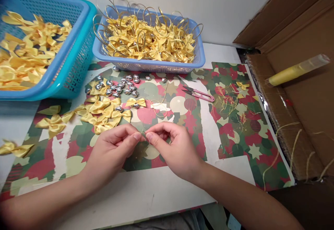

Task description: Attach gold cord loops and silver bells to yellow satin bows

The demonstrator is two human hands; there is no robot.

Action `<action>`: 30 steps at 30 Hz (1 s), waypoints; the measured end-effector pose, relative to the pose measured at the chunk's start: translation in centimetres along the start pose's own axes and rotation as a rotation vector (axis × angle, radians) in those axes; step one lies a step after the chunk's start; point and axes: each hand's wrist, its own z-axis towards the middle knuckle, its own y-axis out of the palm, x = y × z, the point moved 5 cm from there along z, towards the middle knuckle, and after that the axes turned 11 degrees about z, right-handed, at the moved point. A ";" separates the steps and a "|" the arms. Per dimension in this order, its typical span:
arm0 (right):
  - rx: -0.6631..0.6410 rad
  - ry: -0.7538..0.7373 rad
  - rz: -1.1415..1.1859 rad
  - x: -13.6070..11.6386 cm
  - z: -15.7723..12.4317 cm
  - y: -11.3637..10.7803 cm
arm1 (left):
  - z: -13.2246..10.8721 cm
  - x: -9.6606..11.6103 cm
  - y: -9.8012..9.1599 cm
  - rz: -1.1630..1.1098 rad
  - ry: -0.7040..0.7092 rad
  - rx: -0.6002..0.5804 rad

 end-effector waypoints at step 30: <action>-0.034 0.016 0.071 -0.4 0.1 -0.2 | -0.1 -0.5 -0.2 0.001 0.060 0.036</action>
